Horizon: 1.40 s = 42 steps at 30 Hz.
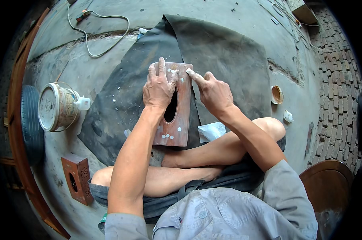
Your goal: The person sits on the floor and sands a rectangular wooden block with a central oval cutout using a sanding block. They apply a white substance from a small bottle to the wood and spread it with a utility knife before continuing to sand the surface and edges.
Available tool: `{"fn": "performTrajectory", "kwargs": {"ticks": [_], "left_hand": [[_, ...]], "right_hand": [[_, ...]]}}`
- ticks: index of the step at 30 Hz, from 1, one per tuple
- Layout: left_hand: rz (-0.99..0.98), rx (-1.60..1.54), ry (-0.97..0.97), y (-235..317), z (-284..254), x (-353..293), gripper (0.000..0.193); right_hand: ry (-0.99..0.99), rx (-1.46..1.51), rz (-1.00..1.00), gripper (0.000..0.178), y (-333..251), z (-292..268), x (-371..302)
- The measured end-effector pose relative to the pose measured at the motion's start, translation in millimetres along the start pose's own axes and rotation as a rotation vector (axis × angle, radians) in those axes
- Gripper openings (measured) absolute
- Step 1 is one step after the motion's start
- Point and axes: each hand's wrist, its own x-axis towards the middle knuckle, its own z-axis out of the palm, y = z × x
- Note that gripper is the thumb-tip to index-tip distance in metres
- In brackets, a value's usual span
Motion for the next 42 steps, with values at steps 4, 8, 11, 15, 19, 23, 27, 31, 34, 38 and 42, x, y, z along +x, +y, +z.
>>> {"fn": "performTrajectory", "kwargs": {"ticks": [4, 8, 11, 15, 19, 23, 27, 31, 34, 38, 42], "left_hand": [[0.024, 0.013, 0.024, -2, 0, 1, 0.074], [0.034, 0.012, 0.026, -4, 1, 1, 0.074], [0.026, 0.026, 0.025, -2, 1, 1, 0.074], [0.011, 0.02, 0.019, -2, 0, 1, 0.074], [-0.01, 0.012, -0.006, 0, -1, 1, 0.074], [0.006, 0.004, 0.014, -1, -2, 1, 0.074], [-0.016, 0.019, -0.013, 1, -1, 2, 0.073], [0.003, 0.01, 0.002, -1, -1, 1, 0.072], [-0.001, 0.01, -0.008, 0, -1, 1, 0.072], [0.014, 0.002, 0.007, -1, 1, 1, 0.072], [0.019, 0.012, 0.019, -3, 2, 1, 0.071]], "right_hand": [[0.007, 0.007, -0.003, 0.052, -2, -1, 8], [0.005, 0.033, 0.004, 0.052, 0, 4, 2], [0.053, 0.029, -0.008, 0.051, 1, 3, 10], [0.019, 0.057, 0.007, 0.049, 2, 0, 16], [0.034, 0.07, -0.002, 0.046, 4, -1, 20], [0.046, 0.067, -0.021, 0.038, 4, -2, 21], [0.082, 0.119, -0.029, 0.037, 5, 6, 10], [0.041, 0.111, -0.026, 0.044, 2, 4, 13], [0.044, 0.093, -0.049, 0.048, 3, 5, 18], [0.037, 0.081, -0.058, 0.046, 4, 3, 21], [0.019, 0.089, -0.058, 0.045, 4, 3, 19]]}}
